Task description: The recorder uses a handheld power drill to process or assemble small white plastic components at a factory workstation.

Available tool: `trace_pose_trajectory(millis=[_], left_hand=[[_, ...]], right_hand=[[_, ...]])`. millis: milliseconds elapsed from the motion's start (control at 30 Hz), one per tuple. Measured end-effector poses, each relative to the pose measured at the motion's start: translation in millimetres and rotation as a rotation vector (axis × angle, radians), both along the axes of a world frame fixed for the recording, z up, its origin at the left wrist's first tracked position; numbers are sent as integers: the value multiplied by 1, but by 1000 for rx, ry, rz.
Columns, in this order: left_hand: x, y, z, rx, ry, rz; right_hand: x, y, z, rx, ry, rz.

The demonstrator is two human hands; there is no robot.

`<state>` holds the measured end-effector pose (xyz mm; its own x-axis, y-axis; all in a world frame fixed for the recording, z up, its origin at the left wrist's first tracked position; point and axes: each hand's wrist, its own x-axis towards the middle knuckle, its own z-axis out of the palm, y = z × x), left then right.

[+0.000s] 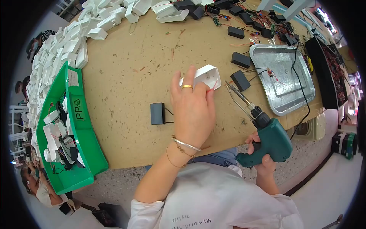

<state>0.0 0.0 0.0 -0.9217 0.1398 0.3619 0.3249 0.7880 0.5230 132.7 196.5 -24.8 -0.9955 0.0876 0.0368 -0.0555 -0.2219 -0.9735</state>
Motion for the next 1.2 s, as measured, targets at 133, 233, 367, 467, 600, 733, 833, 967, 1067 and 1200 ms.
trace_pose_trajectory(millis=[133,233,367,467,600,733,833,967,1067,1200], left_hand=[[-1,4,-10,55,101,30],[1,6,-10,58,116,21],[-3,7,-13,78,140,37],[-6,4,-12,48,122,41],[-9,3,-10,6,130,50],[-10,0,-10,-14,154,36],[-12,-2,-9,-12,146,11],[-13,-3,-6,-4,120,-11],[-13,-4,-3,-12,105,-23],[-14,-5,-4,3,99,-45]], right_hand=[[3,1,4,24,-25,-33],[8,3,6,113,-56,-26],[9,3,2,224,-122,-8],[2,5,3,304,-107,72],[-7,-2,9,339,-152,66],[-15,-9,12,288,-156,39],[-19,-10,12,279,-150,35],[-21,-16,14,231,-172,1],[-20,-13,16,216,-236,25],[-21,-13,16,235,-202,14]])
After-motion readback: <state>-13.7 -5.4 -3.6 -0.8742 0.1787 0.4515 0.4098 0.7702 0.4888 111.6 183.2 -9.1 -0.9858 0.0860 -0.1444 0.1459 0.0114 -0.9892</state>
